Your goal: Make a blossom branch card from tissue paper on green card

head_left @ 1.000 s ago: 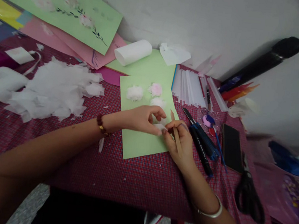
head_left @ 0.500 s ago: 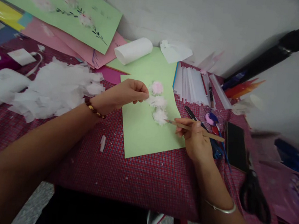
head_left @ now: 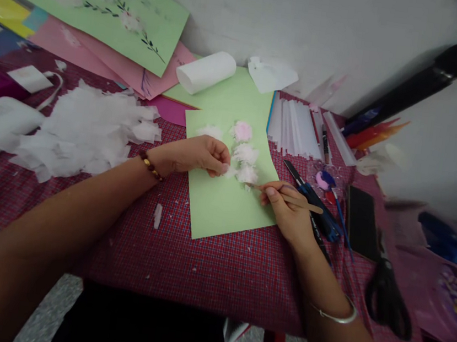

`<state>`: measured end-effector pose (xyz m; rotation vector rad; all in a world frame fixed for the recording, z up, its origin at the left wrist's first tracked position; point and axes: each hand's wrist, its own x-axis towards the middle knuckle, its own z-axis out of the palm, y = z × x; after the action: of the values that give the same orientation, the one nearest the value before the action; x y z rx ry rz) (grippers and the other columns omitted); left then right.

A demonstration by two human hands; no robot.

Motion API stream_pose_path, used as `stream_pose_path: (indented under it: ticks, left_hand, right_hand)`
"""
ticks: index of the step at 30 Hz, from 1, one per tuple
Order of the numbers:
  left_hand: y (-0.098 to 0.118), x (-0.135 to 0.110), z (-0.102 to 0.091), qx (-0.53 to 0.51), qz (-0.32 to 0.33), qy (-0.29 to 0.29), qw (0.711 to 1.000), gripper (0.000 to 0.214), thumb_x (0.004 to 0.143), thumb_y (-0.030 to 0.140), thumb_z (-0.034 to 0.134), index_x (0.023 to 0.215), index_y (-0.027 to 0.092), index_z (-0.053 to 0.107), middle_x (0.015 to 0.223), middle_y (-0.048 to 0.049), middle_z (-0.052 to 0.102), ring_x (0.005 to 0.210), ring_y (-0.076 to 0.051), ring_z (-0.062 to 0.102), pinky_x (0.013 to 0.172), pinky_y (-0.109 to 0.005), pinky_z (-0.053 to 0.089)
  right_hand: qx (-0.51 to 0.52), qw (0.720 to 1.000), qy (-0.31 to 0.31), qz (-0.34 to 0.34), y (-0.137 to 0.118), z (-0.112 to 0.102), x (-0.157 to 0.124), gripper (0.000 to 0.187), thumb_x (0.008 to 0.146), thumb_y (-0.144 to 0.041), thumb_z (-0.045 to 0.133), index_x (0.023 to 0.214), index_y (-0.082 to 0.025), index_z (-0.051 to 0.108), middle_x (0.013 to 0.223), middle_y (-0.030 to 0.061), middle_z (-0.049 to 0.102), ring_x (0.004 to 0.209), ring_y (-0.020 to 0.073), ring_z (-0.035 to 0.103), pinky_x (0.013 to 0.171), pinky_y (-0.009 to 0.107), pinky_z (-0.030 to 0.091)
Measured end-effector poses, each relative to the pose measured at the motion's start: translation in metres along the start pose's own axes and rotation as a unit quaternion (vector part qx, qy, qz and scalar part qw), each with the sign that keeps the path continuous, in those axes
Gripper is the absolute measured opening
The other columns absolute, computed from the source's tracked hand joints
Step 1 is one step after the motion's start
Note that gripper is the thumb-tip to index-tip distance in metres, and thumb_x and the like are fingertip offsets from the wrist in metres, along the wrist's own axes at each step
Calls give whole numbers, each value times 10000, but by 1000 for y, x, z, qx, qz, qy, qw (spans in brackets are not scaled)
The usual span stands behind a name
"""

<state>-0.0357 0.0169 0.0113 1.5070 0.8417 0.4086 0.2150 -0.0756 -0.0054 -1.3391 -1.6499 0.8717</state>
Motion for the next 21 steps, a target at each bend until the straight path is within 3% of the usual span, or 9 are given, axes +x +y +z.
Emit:
stream_pose_path:
  ticks: [4,11,15,21]
  left_hand:
    - [8,1,16,115,36,-15,993,123,699,256,624,753,163,685,644,6,626,565,-86,512,571,-221,389]
    - [6,12,53,200,60,82,975,123,696,172,547,737,139,658,645,-4,627,586,-94,496,558,-231,350]
    - [-1,16,56,210,65,124,968,53,693,161,566,714,147,612,650,0,613,601,-98,499,568,-232,356]
    - [0,19,56,195,60,141,969,40,687,125,557,691,152,588,647,12,601,606,-94,511,582,-228,372]
  right_hand:
    - [11,1000,6,13,0,1,1,222,889,-346,564,754,-194,655,699,11,623,641,147,585,618,305,458]
    - [43,998,34,16,4,0,0,232,908,-366,559,767,-208,653,698,9,627,654,160,587,665,329,472]
    - [65,996,66,0,1,1,-4,258,915,-384,547,744,-210,632,695,5,607,649,159,582,671,333,479]
    - [31,999,12,-22,-5,3,-6,277,926,-331,526,694,-203,608,698,6,584,652,150,558,652,320,451]
